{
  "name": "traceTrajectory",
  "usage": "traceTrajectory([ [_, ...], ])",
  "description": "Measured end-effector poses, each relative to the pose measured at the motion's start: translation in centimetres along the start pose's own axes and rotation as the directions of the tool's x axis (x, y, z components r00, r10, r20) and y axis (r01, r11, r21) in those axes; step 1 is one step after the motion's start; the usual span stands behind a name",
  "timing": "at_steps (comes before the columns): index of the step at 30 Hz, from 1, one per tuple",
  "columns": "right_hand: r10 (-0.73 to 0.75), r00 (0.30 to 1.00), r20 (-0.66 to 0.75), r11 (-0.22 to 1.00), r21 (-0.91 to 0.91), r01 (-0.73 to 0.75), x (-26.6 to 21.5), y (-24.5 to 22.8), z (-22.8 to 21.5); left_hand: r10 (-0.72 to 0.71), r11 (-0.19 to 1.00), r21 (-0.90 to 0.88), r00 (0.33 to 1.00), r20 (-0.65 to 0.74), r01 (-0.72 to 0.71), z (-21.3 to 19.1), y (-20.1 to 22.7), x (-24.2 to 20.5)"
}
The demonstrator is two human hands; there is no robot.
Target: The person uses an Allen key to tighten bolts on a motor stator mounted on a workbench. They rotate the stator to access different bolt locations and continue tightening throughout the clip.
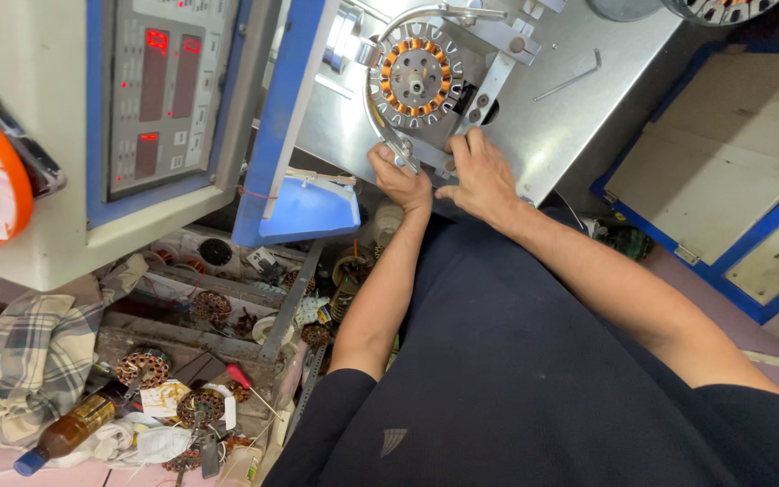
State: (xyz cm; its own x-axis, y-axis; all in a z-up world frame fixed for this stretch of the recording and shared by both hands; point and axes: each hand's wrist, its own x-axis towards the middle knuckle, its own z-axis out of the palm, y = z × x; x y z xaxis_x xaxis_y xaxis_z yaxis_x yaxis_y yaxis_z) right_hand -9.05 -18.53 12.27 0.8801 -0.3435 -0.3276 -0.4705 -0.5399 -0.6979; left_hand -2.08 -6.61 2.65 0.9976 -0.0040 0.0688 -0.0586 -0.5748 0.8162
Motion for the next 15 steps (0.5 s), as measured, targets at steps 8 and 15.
traceTrajectory([
  [8, -0.023, 1.000, -0.005, 0.979, -0.205, 0.022, 0.1, 0.1, 0.1, -0.228, 0.972, -0.081, 0.971, -0.078, 0.222, 1.2, 0.0, 1.6],
  [15, -0.103, 0.994, -0.039, 0.939, -0.332, 0.084, 0.9, 0.7, 1.4, -0.122, 0.991, 0.033, 0.979, -0.166, 0.129, 1.7, 1.6, 1.8],
])
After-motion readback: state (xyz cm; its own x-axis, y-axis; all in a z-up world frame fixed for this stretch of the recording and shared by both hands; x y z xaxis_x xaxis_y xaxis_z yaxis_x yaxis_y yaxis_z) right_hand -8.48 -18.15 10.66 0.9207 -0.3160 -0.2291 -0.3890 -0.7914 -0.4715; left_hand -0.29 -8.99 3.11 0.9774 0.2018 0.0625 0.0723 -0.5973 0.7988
